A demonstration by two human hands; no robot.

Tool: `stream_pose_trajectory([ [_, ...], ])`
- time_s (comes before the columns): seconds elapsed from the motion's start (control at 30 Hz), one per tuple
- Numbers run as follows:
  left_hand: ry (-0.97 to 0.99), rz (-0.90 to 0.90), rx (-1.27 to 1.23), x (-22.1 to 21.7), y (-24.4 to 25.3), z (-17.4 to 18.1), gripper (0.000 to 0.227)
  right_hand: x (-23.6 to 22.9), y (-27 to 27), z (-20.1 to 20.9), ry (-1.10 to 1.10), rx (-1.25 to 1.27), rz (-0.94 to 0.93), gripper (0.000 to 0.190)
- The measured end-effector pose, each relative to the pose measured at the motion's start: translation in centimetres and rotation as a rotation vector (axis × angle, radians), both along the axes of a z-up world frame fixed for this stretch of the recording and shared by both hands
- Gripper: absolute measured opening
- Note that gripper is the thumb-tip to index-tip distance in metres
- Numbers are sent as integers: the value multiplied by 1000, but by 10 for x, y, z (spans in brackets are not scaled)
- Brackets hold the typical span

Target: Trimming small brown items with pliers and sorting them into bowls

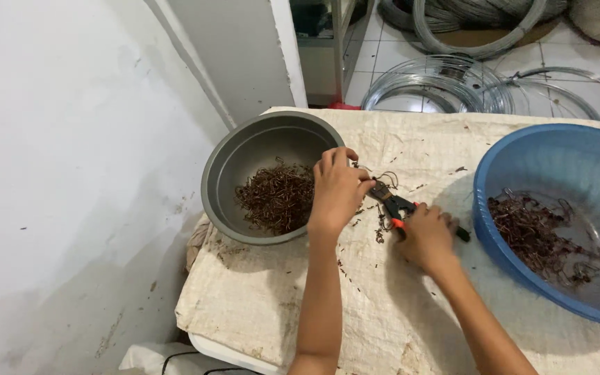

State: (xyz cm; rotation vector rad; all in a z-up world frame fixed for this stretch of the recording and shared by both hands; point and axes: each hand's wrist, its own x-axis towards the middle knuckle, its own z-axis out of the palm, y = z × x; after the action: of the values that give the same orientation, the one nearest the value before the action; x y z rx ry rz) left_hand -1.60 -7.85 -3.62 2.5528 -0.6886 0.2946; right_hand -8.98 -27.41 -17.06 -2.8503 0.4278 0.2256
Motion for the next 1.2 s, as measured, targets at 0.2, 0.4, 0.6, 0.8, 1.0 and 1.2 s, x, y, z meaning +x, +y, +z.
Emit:
stream_pose_trajectory([
  [0.2,123,-41,-41,-7,10,15,21,20,-6,-28,-229,-284,12,40],
  [0.4,112,-15,-44,-9,3,26,19,10,-18,30,-201,-108,125,35],
  [0.6,29,23,-122,-1,-5,16,20,-12,-12,59,-247,523,-97,44],
  [0.8,-117,91,-153,8,-12,4,15,-22,11,116,-190,731,-114,72],
  [1.0,-185,172,-220,3,-13,14,13,-2,-11,54,-233,722,-174,52],
  [1.2,-163,216,-225,14,-18,3,12,25,-15,29,-350,721,-141,31],
])
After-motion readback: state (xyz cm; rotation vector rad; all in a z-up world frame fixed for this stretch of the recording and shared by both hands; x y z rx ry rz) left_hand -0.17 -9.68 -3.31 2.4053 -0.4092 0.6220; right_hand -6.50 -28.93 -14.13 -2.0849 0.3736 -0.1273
